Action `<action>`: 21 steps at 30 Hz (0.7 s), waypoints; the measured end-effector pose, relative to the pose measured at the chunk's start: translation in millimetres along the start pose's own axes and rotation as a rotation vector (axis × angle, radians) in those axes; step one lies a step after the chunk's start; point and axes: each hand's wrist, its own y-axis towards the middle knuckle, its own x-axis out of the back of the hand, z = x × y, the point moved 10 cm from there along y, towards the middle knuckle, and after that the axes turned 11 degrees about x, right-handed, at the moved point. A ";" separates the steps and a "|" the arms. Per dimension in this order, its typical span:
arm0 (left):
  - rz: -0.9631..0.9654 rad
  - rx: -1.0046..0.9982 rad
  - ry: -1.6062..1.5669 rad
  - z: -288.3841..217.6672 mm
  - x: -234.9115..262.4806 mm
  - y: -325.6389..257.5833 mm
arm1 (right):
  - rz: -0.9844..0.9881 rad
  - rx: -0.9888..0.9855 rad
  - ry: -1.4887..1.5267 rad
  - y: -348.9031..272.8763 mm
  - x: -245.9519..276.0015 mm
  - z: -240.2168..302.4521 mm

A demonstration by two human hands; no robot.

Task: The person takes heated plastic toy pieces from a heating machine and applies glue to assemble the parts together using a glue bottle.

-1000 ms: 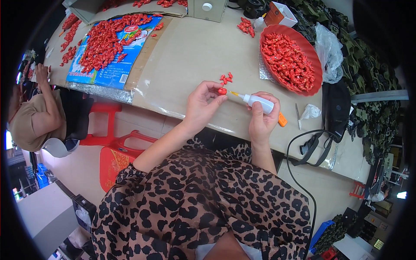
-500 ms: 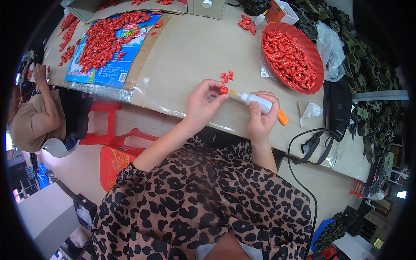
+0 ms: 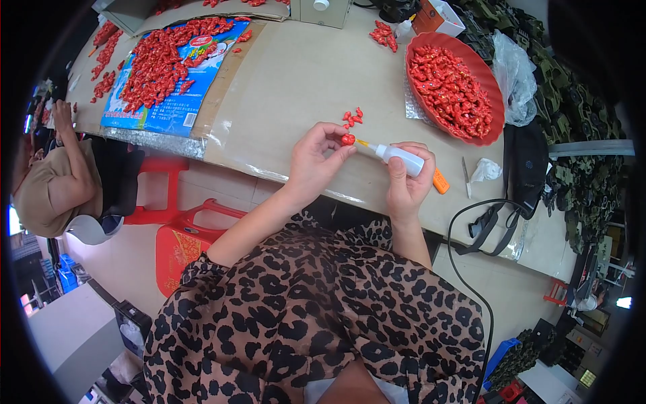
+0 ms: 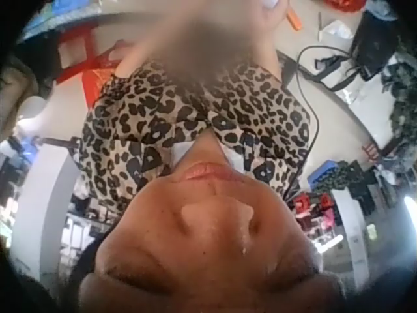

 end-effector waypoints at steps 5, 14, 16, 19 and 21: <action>0.011 -0.002 -0.015 -2.0 -1.6 -0.3 | 0.006 -0.006 -0.023 1.5 -0.8 1.8; 0.012 -0.007 -0.040 -1.4 -1.3 0.6 | 0.018 0.007 -0.048 1.8 -0.3 0.2; 0.014 -0.002 -0.032 -1.0 -1.6 0.8 | 0.029 0.011 -0.052 1.8 -2.3 0.4; 0.011 -0.004 -0.043 -0.2 -0.9 0.8 | -0.022 -0.011 0.019 2.3 -0.4 -1.2; 0.012 -0.003 -0.039 -0.2 -1.2 1.0 | -0.036 -0.011 0.009 2.2 1.8 -1.9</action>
